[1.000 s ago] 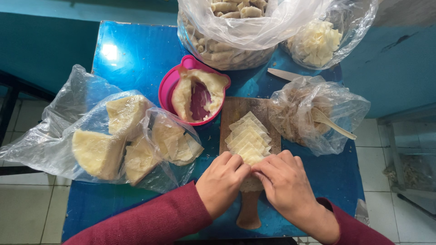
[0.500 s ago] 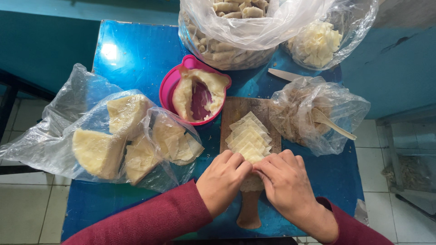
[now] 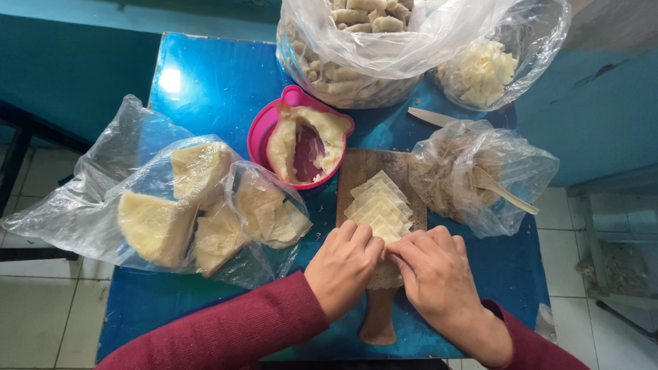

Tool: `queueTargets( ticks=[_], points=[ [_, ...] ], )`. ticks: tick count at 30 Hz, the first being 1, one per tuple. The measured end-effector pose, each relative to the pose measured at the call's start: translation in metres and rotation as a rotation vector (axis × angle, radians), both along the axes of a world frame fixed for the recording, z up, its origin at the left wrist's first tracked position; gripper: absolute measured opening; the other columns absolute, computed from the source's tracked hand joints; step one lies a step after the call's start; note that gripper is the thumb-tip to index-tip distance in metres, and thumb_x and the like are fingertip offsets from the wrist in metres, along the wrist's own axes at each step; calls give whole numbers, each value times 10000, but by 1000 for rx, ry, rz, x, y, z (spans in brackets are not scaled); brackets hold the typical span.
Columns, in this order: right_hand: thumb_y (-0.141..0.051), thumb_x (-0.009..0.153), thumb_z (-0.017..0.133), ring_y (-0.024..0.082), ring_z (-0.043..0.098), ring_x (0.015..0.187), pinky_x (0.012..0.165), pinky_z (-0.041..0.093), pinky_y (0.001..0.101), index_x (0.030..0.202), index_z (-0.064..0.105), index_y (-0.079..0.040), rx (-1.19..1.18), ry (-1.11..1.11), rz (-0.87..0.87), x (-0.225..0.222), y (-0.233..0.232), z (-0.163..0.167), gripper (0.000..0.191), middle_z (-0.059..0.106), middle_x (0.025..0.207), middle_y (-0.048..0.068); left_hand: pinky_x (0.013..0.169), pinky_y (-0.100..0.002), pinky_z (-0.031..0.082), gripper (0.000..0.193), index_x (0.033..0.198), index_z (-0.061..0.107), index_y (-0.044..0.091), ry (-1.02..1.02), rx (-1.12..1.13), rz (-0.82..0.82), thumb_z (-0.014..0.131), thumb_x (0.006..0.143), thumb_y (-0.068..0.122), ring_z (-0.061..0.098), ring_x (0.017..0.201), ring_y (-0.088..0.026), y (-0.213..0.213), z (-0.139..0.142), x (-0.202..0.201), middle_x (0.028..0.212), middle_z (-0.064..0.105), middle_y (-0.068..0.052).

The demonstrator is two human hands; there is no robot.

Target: The person sits at a blue table assembling filled snacks. They take thin square wrappers from a stack on a small wooden board, spoon filling from a plastic bag onto a wrapper using a wooden spoon, then fold and press the wrapper closed, repeating the process and stacking finished pieces.

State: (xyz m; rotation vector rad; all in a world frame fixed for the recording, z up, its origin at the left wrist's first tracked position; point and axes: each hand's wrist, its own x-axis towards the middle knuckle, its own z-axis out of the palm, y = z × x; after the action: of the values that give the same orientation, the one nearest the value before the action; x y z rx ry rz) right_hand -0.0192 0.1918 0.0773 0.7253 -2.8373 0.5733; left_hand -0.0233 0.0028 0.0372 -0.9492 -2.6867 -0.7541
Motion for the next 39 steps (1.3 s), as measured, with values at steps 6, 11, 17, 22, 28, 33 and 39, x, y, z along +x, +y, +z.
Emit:
queueTargets(
  ticks=[6,11,17,22,28,33,39],
  points=[
    [-109,771,720,210,601,925,792,398,388,965,719,-158,-15,69,32,2,-2,-3,200,687,956,-39,781,-396,469,112,891,645,110,-138,159,75,650,780,95,577,925,-295,2,-1,-6,915,598,-86],
    [-102,793,707,193,598,920,812,402,386,1016,725,-130,33,147,32,6,-3,-4,226,693,992,-42,814,-401,467,90,913,637,103,-81,189,43,629,824,91,585,947,-289,-1,2,-7,930,601,-81],
    [-141,803,713,197,581,914,809,401,389,1094,731,-109,79,204,35,9,-5,-4,293,696,1037,-36,819,-386,453,209,1013,640,102,-43,86,30,637,804,88,563,1005,-279,-7,8,-5,998,595,-69],
    [-162,807,703,212,570,916,799,399,397,1141,733,-110,149,240,18,10,-8,-9,339,686,1039,-24,805,-412,446,480,1178,595,92,-81,135,80,760,730,141,545,1009,-301,-8,13,-8,1060,571,-90],
    [-110,819,697,233,591,880,788,435,397,1232,729,-131,3,65,-15,-10,3,-11,415,705,963,-26,819,-420,450,565,1227,564,99,-143,144,125,800,715,129,549,1023,-306,-8,17,-10,1082,563,-93],
    [-135,891,699,133,664,761,709,507,300,1281,629,-108,-389,-431,-282,-41,27,-9,397,746,902,5,810,-432,445,592,1239,542,84,-178,143,148,814,718,154,544,1011,-317,-8,21,-10,1074,555,-107],
    [-136,942,668,91,635,860,745,478,255,1334,554,-55,-731,-742,-195,-42,47,-5,416,728,942,57,886,-438,442,505,1250,561,108,124,240,34,769,799,201,544,1142,-310,-2,28,-4,1248,571,-104]
  ],
)
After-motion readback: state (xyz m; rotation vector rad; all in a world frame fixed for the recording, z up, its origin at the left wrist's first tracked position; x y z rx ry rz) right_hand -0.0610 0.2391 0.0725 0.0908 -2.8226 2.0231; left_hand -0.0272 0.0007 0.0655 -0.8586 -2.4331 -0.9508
